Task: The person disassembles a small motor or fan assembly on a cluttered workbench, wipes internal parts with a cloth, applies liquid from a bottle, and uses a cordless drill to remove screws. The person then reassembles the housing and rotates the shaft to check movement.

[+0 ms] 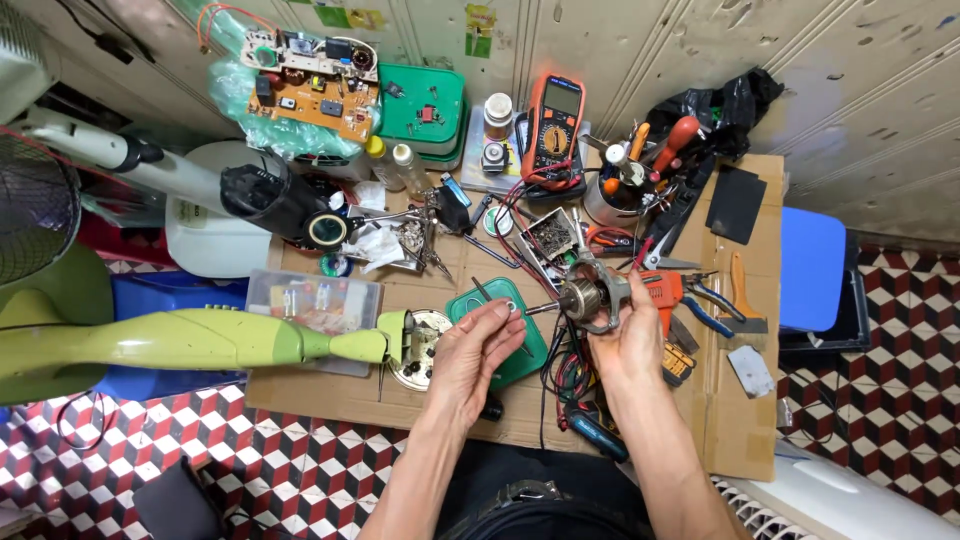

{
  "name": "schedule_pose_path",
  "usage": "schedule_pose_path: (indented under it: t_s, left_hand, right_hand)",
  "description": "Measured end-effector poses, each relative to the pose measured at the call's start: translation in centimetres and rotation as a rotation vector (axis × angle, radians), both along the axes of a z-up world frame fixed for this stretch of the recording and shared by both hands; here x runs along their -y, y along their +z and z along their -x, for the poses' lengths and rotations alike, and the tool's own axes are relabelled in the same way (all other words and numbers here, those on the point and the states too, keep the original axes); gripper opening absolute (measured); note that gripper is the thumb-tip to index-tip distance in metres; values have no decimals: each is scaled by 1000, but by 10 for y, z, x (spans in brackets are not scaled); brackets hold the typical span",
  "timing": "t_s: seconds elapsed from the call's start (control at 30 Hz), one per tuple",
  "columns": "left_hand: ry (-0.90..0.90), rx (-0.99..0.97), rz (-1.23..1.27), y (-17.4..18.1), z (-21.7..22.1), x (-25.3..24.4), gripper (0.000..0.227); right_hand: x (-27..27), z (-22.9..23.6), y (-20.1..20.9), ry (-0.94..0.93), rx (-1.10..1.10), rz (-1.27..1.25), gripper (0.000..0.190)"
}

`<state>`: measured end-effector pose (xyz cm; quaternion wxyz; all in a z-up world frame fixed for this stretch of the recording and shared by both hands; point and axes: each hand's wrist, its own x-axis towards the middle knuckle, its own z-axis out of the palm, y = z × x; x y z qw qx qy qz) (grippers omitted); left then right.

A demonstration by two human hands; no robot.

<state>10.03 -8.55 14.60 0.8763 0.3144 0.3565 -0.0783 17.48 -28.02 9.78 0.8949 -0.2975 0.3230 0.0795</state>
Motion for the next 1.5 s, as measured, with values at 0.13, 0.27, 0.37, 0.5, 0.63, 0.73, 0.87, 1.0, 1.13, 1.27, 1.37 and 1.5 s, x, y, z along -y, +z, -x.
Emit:
schedule_pose_path:
  t_s: [0.13, 0.27, 0.37, 0.5, 0.63, 0.73, 0.87, 1.0, 1.13, 1.27, 1.37, 1.5]
  left_hand:
    - [0, 18, 4, 1, 12, 5, 31]
    - [-30, 58, 40, -2, 19, 12, 29]
    - [-33, 73, 53, -5, 22, 15, 28]
    - [-30, 98, 53, -10, 28, 17, 28]
    - [-31, 98, 31, -5, 34, 19, 28]
    - [-34, 85, -7, -3, 36, 19, 29]
    - [-32, 82, -57, -2, 37, 21, 31]
    - [-58, 78, -213, 6, 38, 23, 36]
    - [-73, 83, -268, 2, 39, 24, 38]
    - [-83, 70, -259, 3, 38, 24, 38]
    - [-87, 64, -252, 2, 38, 24, 37]
    - [-78, 88, -274, -3, 39, 23, 35]
  right_hand:
    - [-4, 2, 18, -2, -73, 31, 28]
    - [-3, 10, 20, -13, -76, 72, 25]
    - [0, 13, 9, -27, -64, 54, 23]
    - [1, 17, 3, 7, -41, 73, 28]
    - [3, 18, -4, 15, -55, 92, 30]
    - [4, 20, -11, 45, -18, 94, 32]
    - [-2, 22, 6, 50, -29, 88, 33]
    - [-2, 27, 4, 50, -15, 159, 35]
    - [-1, 27, -6, 48, -20, 198, 33]
    - [1, 26, -10, 47, -5, 217, 33]
    - [-1, 27, -4, 40, -1, 231, 32]
    - [-3, 29, -5, 46, -1, 266, 31]
